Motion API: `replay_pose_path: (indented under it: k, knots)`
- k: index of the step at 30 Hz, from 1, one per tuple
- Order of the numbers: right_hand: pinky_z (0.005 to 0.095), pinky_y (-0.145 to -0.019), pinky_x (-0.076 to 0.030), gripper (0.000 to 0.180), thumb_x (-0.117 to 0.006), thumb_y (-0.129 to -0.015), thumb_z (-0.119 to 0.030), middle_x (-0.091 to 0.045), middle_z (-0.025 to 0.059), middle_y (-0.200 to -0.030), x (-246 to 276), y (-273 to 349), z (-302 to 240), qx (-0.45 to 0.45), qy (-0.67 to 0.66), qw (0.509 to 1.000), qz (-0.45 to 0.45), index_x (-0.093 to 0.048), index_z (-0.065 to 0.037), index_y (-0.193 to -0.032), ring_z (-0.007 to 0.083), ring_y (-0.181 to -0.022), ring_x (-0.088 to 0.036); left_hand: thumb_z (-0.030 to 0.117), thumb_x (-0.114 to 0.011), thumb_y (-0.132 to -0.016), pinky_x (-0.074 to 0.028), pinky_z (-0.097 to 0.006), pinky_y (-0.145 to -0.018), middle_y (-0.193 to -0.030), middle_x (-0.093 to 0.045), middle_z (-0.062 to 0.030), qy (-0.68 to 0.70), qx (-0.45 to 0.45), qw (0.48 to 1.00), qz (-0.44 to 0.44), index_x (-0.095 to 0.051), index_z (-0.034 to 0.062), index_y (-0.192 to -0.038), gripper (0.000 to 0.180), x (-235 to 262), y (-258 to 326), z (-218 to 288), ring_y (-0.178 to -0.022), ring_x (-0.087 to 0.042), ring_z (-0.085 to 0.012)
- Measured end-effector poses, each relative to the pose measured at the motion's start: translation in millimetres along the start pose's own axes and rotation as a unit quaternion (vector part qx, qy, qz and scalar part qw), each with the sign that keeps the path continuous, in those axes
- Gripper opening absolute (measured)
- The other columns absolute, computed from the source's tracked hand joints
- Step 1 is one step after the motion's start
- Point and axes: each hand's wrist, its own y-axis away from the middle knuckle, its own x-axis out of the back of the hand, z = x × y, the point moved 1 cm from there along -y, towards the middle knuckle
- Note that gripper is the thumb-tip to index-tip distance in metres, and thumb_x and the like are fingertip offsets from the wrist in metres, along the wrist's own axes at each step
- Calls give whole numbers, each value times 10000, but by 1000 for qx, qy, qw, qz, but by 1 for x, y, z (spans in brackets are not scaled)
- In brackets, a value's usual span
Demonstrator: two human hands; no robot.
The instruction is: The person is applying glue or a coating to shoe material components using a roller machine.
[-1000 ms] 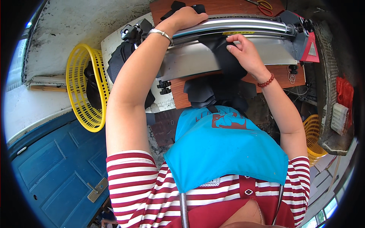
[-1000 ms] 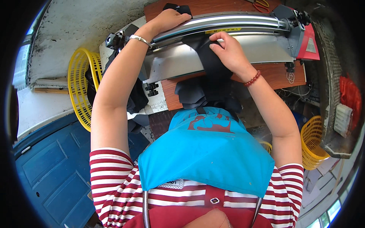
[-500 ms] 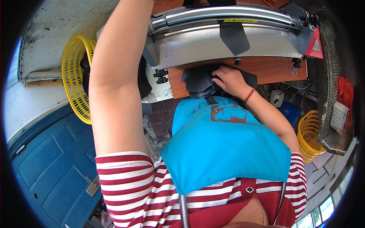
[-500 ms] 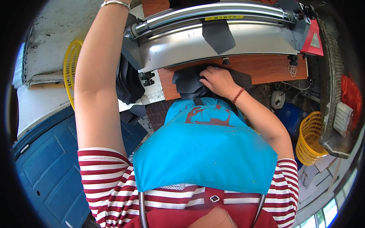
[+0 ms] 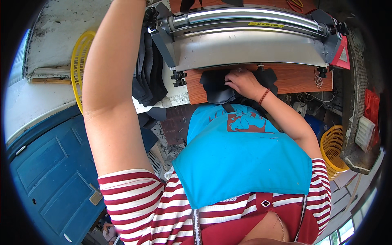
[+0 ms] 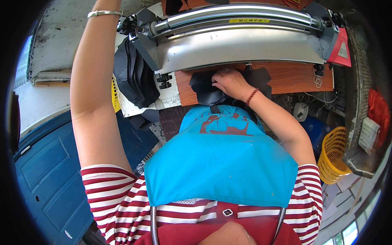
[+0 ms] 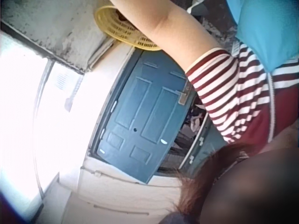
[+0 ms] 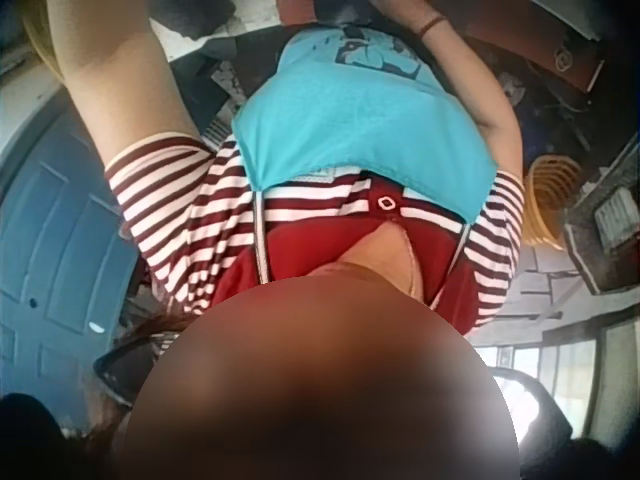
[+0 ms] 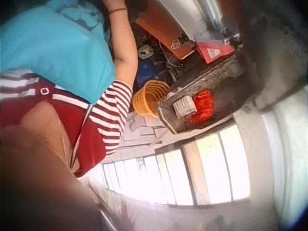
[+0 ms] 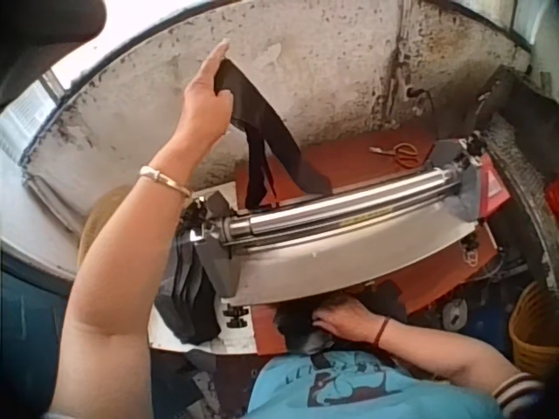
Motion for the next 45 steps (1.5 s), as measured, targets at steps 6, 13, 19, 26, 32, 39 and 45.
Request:
replay_pose_path:
  k: [6, 13, 19, 26, 32, 39, 45]
  knots:
    - [279, -742, -533, 290, -687, -937, -78, -723, 60, -916, 96, 16, -46, -124, -308, 926, 180, -607, -39, -1214, 139, -842, -680, 27, -558, -879, -542, -475, -858, -973, -715, -240, -222, -101, 966, -89, -792, 63, -949, 247, -54, 42, -54, -982, -676, -398]
    - [199, -762, -488, 239, -628, -984, -85, -709, 29, -901, 128, -13, -7, -274, -444, 832, 189, -625, -8, -1209, 47, -840, -616, 404, -534, -937, -510, -407, -905, -1010, -723, -249, -133, 172, 902, -373, -768, 16, -993, 456, -110, 73, -96, -953, -694, -365]
    - [221, -762, -508, 208, -619, -979, -75, -700, 23, -927, 136, -33, 5, -304, -424, 829, 201, -658, 3, -1168, 66, -826, -628, 447, -551, -953, -512, -381, -867, -990, -723, -242, -132, 158, 894, -397, -750, -21, -1009, 511, -119, 66, -92, -883, -690, -340]
    - [321, -678, -553, 165, -718, -891, -114, -709, 109, -868, 148, 1, -5, -195, 45, 946, 254, -681, -21, -1022, 256, -748, -694, 228, -739, -847, -505, -399, -727, -814, -689, -145, -19, 341, 913, -222, -718, -43, -823, 273, -116, 38, -126, -785, -632, -233]
    - [348, -602, -547, 115, -738, -870, -155, -705, 61, -846, 73, 26, -33, 22, -13, 987, 161, -693, -75, -940, 269, -711, -688, 221, -638, -868, -467, -393, -604, -778, -649, -78, 62, 301, 949, -73, -708, 3, -877, 229, -82, -5, -99, -694, -597, -221]
    - [488, -1033, -439, 466, -751, -859, -254, -605, 161, -1274, -34, -5, 12, -103, 123, 984, 75, -621, -107, -1281, 355, -1134, -626, 207, -593, -839, -412, -331, -579, -702, -543, 1, 148, 213, 966, -1, -627, 105, -779, 123, -27, -28, -57, -653, -529, -144]
    - [509, -990, -442, 473, -773, -826, -267, -668, 139, -1157, -53, -11, 32, -58, 176, 979, 83, -644, -130, -1260, 325, -1097, -650, 190, -621, -849, -459, -332, -563, -727, -552, -15, 114, 214, 970, 14, -609, 71, -869, 121, -9, -14, -36, -642, -547, -153]
